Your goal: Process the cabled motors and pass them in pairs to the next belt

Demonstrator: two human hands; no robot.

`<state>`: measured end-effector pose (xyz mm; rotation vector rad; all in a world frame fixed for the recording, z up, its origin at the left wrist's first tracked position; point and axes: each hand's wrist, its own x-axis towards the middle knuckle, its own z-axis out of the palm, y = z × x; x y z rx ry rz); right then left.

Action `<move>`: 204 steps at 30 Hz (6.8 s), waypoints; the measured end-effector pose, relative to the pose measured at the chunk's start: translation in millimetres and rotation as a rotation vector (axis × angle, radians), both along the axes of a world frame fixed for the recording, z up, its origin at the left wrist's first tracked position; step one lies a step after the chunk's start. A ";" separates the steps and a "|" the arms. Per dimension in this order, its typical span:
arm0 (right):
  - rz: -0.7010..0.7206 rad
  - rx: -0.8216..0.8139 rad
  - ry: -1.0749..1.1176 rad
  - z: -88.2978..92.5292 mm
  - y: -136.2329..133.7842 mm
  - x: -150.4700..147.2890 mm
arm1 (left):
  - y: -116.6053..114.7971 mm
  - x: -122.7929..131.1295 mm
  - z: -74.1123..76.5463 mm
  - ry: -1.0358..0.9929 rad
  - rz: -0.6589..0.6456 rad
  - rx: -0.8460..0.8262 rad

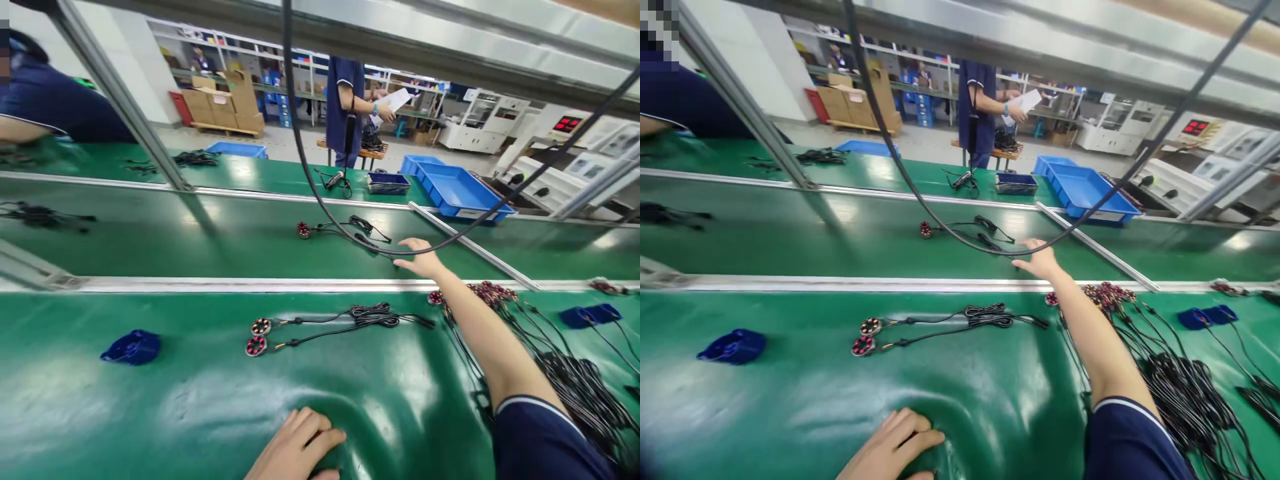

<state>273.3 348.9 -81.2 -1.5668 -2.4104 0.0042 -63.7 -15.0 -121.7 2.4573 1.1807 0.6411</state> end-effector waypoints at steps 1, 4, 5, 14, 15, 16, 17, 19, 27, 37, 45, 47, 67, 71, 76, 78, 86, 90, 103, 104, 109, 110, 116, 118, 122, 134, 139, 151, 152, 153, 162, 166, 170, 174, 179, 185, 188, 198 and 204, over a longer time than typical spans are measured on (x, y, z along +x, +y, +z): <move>0.021 -0.022 -0.008 -7.8 8.2 -26.4 | 7.7 -5.2 7.2 0.006 0.010 0.011; -0.024 -0.052 -0.015 -28.1 28.3 -79.9 | 61.6 -29.3 32.1 0.052 0.120 0.083; -0.061 -0.051 -0.010 -33.2 33.8 -89.9 | 89.4 -39.1 39.5 0.077 0.181 0.113; -0.248 0.043 0.045 -61.7 41.6 -104.6 | 342.8 -78.9 32.6 0.361 0.532 0.078; -0.250 0.058 0.048 -64.9 40.3 -102.8 | 356.8 -76.7 27.3 0.375 0.533 0.070; -0.249 0.074 0.049 -67.8 39.5 -100.5 | 368.2 -74.0 22.3 0.387 0.529 0.061; -0.246 0.088 0.047 -70.1 39.3 -97.9 | 377.5 -71.2 18.1 0.398 0.525 0.052; -0.240 0.113 0.041 -73.0 40.2 -92.2 | 391.9 -66.0 13.2 0.415 0.507 0.035; -0.202 0.209 0.010 -67.4 38.1 -72.5 | 394.1 -65.5 37.1 0.528 0.390 -0.110; 0.118 0.070 -0.064 -48.1 69.5 -126.1 | 235.8 -99.8 57.7 0.545 0.382 -0.197; 0.353 0.047 -0.179 -2.9 48.2 -151.9 | 164.9 -114.0 57.2 0.530 0.456 -0.225; 0.387 0.017 -0.174 11.8 33.9 -130.8 | 156.0 -118.6 55.1 0.513 0.459 -0.219; 0.579 -0.539 -0.023 9.8 -88.6 -84.7 | 124.8 -135.3 19.2 0.367 0.405 0.019; 0.514 -0.441 -0.050 3.0 -119.9 -68.1 | 120.1 -133.2 10.4 0.334 0.397 0.026; 0.305 -0.490 -0.114 6.9 -155.0 -60.1 | 114.1 -127.1 4.3 0.286 0.333 0.029; 0.254 -0.518 -0.146 20.5 -176.7 -51.1 | 111.1 -118.5 4.0 0.279 0.294 0.034; 0.032 -0.509 -0.172 65.2 -281.4 13.5 | 95.5 -59.1 8.6 0.289 0.046 0.015; -0.089 -0.431 -0.216 44.6 -310.5 43.1 | 86.6 -39.4 10.4 0.309 -0.013 0.023; 0.306 -0.439 0.295 9.0 -260.9 -130.7 | 99.3 -45.1 7.9 0.302 -0.054 0.063; 0.298 -0.462 0.272 3.8 -254.7 -135.9 | 102.8 -44.9 7.6 0.313 -0.059 0.076; 0.226 -0.546 0.371 -12.0 -242.8 -136.1 | 119.3 -44.9 2.6 0.266 -0.086 0.076; 0.233 -0.549 0.401 -14.0 -243.1 -135.9 | 121.7 -45.3 1.2 0.245 -0.096 0.062; 0.209 -0.618 0.531 -22.0 -246.7 -145.6 | 122.7 -47.7 -2.8 0.188 -0.143 0.048; 0.172 -0.671 0.548 -21.0 -246.5 -147.2 | 119.7 -46.9 -1.4 0.185 -0.138 0.076; 0.108 -0.866 0.747 -18.5 -244.2 -144.8 | 115.4 -43.5 2.9 0.226 -0.146 0.166; 0.006 -1.032 0.981 -23.3 -240.5 -137.1 | 111.3 -41.8 10.9 0.254 -0.200 0.268; 0.080 -0.787 0.715 -3.7 -245.2 -120.2 | 111.6 -45.8 8.4 0.171 -0.176 0.146; 0.188 -0.451 0.417 -17.9 -215.5 -139.6 | 158.9 -42.5 3.8 0.179 -0.131 0.144; 0.188 -0.447 0.457 -21.9 -216.2 -142.2 | 159.2 -42.5 3.0 0.170 -0.140 0.147; 0.187 -0.452 0.497 -25.0 -217.1 -144.1 | 158.7 -42.7 2.9 0.164 -0.146 0.153; 0.170 -0.562 0.568 -24.9 -213.7 -143.3 | 143.1 -38.5 24.6 0.233 -0.106 0.484; 0.156 -0.642 0.624 -22.9 -212.3 -143.4 | 140.9 -35.7 27.2 0.226 -0.157 0.499; 0.087 -0.859 0.856 -21.0 -211.4 -144.6 | 141.0 -37.1 26.4 0.136 -0.158 0.422; -0.045 -1.072 1.083 -18.9 -210.4 -144.7 | 140.6 -38.1 24.0 0.026 -0.150 0.303; -0.085 -1.102 1.161 -20.6 -207.9 -145.3 | 140.5 -36.4 22.3 -0.002 -0.168 0.210; 0.045 -0.829 0.906 -23.7 -207.5 -142.2 | 147.1 -39.7 19.1 0.078 -0.208 0.056; 0.119 -0.765 0.771 -19.7 -209.3 -138.1 | 148.6 -44.7 21.0 0.126 -0.231 -0.012; 0.067 -0.336 0.700 37.1 -222.7 -120.5 | 123.5 -55.6 49.2 0.310 -0.244 0.004; -0.023 -0.162 0.549 62.9 -259.7 -87.0 | 119.7 -54.6 53.1 0.284 -0.239 0.032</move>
